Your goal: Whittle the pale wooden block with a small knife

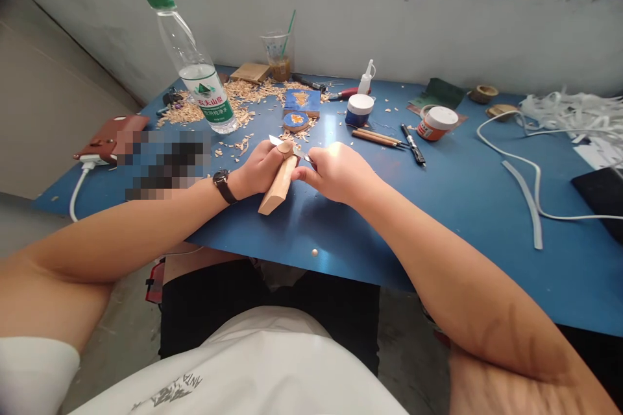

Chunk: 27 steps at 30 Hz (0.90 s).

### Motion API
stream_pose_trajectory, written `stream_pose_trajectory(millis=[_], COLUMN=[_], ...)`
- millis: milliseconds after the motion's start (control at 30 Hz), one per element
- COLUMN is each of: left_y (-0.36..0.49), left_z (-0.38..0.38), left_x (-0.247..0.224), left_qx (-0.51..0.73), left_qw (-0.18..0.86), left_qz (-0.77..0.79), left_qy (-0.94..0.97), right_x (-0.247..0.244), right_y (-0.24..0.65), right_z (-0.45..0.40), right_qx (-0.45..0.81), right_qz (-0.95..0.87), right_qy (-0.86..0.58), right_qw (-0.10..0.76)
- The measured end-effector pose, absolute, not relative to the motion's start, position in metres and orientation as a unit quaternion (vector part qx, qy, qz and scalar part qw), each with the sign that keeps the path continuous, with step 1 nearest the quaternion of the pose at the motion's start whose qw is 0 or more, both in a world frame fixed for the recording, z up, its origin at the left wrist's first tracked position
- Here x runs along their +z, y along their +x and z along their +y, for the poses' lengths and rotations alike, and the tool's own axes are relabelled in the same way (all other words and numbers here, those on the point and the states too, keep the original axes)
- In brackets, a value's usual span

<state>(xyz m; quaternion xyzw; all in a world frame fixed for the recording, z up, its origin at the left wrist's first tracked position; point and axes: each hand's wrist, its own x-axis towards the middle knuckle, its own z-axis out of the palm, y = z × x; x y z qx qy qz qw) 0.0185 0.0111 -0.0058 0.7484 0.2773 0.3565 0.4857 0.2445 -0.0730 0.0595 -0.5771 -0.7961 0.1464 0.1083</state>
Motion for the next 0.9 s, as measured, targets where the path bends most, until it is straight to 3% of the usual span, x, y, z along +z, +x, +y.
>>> stream_pose_trajectory(millis=[267, 633, 900], left_y=[0.019, 0.024, 0.023], left_z=[0.017, 0.009, 0.008], left_x=[-0.010, -0.003, -0.002], left_qx=[0.400, 0.347, 0.367], left_qw=[0.460, 0.525, 0.497], left_qz=[0.292, 0.208, 0.202], left_qy=[0.737, 0.749, 0.760], right_x=[0.071, 0.082, 0.075], right_y=[0.237, 0.247, 0.243], right_z=[-0.080, -0.085, -0.081], right_qx=[0.103, 0.201, 0.237], right_qz=[-0.765, -0.831, -0.795], right_qy=[-0.632, -0.511, -0.551], right_qw=[0.065, 0.088, 0.091])
